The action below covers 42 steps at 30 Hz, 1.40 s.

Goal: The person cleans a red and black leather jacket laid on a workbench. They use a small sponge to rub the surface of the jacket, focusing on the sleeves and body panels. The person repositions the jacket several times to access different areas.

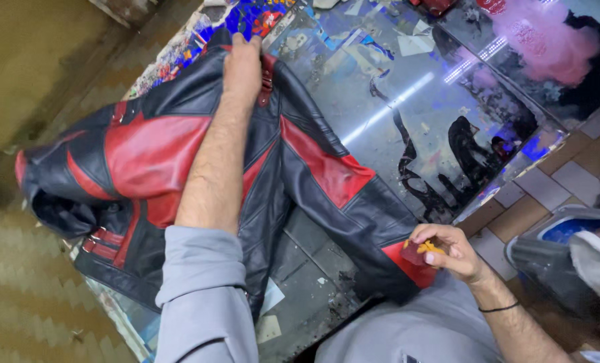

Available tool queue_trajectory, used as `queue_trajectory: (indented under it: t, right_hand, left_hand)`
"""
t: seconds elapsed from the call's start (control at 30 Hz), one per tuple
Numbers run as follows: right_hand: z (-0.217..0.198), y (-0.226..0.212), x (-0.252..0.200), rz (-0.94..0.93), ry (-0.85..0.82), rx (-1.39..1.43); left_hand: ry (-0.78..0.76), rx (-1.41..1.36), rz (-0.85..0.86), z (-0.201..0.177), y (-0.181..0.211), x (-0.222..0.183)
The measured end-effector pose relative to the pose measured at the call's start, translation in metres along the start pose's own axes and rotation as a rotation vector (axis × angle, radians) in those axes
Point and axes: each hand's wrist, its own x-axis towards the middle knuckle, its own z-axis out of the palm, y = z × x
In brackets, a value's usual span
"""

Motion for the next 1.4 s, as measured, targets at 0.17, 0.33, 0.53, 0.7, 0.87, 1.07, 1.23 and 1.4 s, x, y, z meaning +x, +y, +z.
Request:
queue_trajectory:
  t: [0.17,0.33,0.53,0.7,0.87,1.07,1.23,1.4]
  right_hand:
    - [-0.006,-0.005,-0.024,0.088,0.011,0.072]
    - [-0.038,-0.02,-0.022,-0.072,-0.034,0.048]
    - [-0.118,-0.046,0.044,0.022,0.068,0.325]
    - [-0.137,-0.044,0.125,0.161,-0.024,0.427]
    - [-0.097,-0.034,0.218,0.162,-0.239,0.452]
    - [-0.034,-0.046,0.272,0.213,-0.381,0.486]
    - [-0.006,-0.036,0.29,0.264,-0.43,0.536]
    - [0.007,-0.008,0.324,0.261,-0.52,0.437]
  left_hand:
    - [0.35,-0.205,0.016,0.023,0.062,-0.076]
    - [0.461,-0.398,-0.327,0.015,0.176,-0.272]
    - [0.249,-0.522,-1.009,0.042,0.265,-0.371]
    - [0.185,-0.489,-1.129,0.093,0.276,-0.376]
    - [0.252,-0.447,-1.092,0.087,0.277,-0.387]
    - [0.299,-0.12,-1.071,0.036,0.286,-0.392]
    - [0.413,-0.114,-0.744,0.054,0.321,-0.333]
    - [0.112,-0.103,-0.567,0.085,0.327,-0.301]
